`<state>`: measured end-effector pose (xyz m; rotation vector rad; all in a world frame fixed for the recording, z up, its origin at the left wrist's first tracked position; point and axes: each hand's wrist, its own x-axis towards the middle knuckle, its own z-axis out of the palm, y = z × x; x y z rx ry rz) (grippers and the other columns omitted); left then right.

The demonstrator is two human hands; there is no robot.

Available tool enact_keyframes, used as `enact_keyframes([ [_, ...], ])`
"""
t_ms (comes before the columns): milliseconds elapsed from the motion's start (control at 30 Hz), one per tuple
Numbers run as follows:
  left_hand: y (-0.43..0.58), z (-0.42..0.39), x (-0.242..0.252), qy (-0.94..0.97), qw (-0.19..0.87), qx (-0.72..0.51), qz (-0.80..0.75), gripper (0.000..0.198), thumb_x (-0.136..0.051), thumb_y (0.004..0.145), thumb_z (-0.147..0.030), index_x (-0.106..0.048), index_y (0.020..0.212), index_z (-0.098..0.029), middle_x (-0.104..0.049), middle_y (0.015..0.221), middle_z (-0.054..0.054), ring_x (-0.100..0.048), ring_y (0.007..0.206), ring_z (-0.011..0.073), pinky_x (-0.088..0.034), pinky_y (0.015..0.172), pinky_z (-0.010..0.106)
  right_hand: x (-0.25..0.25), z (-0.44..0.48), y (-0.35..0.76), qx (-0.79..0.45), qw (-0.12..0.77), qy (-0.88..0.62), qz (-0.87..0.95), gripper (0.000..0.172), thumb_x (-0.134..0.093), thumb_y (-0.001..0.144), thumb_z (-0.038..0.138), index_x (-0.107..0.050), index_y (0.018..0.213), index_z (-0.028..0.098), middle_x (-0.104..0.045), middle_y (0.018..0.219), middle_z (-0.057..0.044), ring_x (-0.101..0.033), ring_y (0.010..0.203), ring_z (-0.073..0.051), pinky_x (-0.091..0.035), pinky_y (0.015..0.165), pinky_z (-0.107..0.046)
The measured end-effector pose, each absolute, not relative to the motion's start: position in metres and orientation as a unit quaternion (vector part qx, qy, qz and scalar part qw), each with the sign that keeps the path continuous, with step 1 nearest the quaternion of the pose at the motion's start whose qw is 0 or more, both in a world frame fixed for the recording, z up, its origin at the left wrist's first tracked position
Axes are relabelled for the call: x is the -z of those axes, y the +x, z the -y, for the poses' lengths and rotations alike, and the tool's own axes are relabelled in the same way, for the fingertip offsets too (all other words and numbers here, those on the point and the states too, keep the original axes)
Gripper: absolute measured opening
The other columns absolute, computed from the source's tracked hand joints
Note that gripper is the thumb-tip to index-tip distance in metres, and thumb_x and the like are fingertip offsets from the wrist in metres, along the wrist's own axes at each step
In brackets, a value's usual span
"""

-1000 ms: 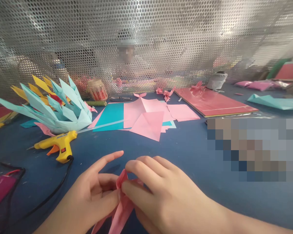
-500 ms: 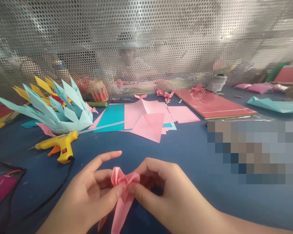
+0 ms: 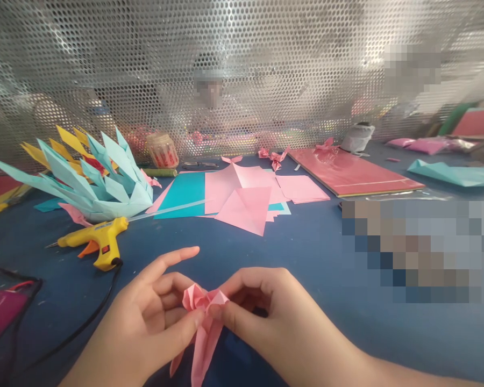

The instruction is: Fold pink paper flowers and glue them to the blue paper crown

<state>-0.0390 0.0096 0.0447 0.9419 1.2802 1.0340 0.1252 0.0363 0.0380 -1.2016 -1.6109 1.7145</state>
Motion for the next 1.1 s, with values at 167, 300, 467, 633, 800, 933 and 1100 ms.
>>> enact_keyframes([
  [167,-0.037,-0.007,-0.044,0.415,0.579,-0.445,-0.543,0.056,-0.067,0.068,-0.010,-0.047,0.119,-0.021,-0.060,0.069,-0.008,-0.063,0.068,0.0095,-0.053,0.065,0.018,-0.037,-0.035,0.124,-0.588,0.247,-0.454,0.622,0.015,-0.060,0.082,0.032,-0.067,0.074,0.022,-0.071,0.075,-0.002,-0.065,0.072,-0.019,-0.051,0.065,-0.028],
  [300,-0.041,-0.009,-0.042,0.395,0.584,-0.459,-0.541,0.052,-0.067,0.069,-0.011,-0.048,0.116,-0.023,-0.057,0.068,-0.009,-0.064,0.073,0.0109,-0.053,0.067,0.020,-0.042,-0.035,0.121,-0.639,0.266,-0.393,0.605,0.012,-0.061,0.084,0.032,-0.070,0.083,0.025,-0.073,0.086,-0.001,-0.067,0.083,-0.017,-0.052,0.076,-0.026],
  [467,-0.048,-0.016,-0.039,0.394,0.596,-0.454,-0.533,0.051,-0.066,0.067,-0.013,-0.048,0.114,-0.021,-0.061,0.070,-0.007,-0.064,0.071,0.0128,-0.052,0.061,0.021,-0.044,-0.036,0.121,-0.675,0.289,-0.357,0.578,0.014,-0.063,0.085,0.030,-0.073,0.095,0.031,-0.074,0.094,0.002,-0.068,0.092,-0.015,-0.052,0.083,-0.022],
  [633,-0.046,-0.015,-0.040,0.413,0.584,-0.431,-0.550,0.038,-0.068,0.067,-0.014,-0.055,0.102,-0.021,-0.058,0.069,-0.006,-0.062,0.070,0.0119,-0.051,0.054,0.018,-0.036,-0.036,0.121,-0.689,0.286,-0.380,0.548,0.007,-0.071,0.078,0.029,-0.074,0.084,0.028,-0.074,0.082,0.003,-0.069,0.082,-0.014,-0.053,0.076,-0.020],
  [800,-0.040,-0.009,-0.045,0.386,0.603,-0.436,-0.545,0.040,-0.069,0.061,-0.006,-0.058,0.098,-0.020,-0.061,0.064,-0.009,-0.063,0.060,0.0082,-0.052,0.054,0.016,-0.034,-0.037,0.121,-0.719,0.296,-0.379,0.501,0.011,-0.079,0.068,0.023,-0.068,0.070,0.023,-0.070,0.065,0.005,-0.067,0.066,-0.011,-0.053,0.067,-0.019],
  [933,-0.038,-0.008,-0.048,0.389,0.610,-0.436,-0.535,0.041,-0.070,0.060,-0.007,-0.059,0.097,-0.019,-0.064,0.064,-0.008,-0.064,0.058,0.0091,-0.055,0.059,0.021,-0.032,-0.038,0.122,-0.709,0.290,-0.392,0.510,0.019,-0.083,0.061,0.018,-0.066,0.067,0.021,-0.068,0.061,0.004,-0.063,0.061,-0.011,-0.051,0.063,-0.020],
  [1100,-0.039,-0.008,-0.046,0.394,0.601,-0.432,-0.545,0.042,-0.068,0.060,-0.006,-0.060,0.098,-0.020,-0.061,0.063,-0.009,-0.064,0.056,0.0084,-0.054,0.058,0.019,-0.032,-0.039,0.122,-0.701,0.283,-0.401,0.517,0.021,-0.084,0.057,0.014,-0.067,0.066,0.022,-0.067,0.060,0.005,-0.062,0.059,-0.009,-0.050,0.060,-0.017],
])
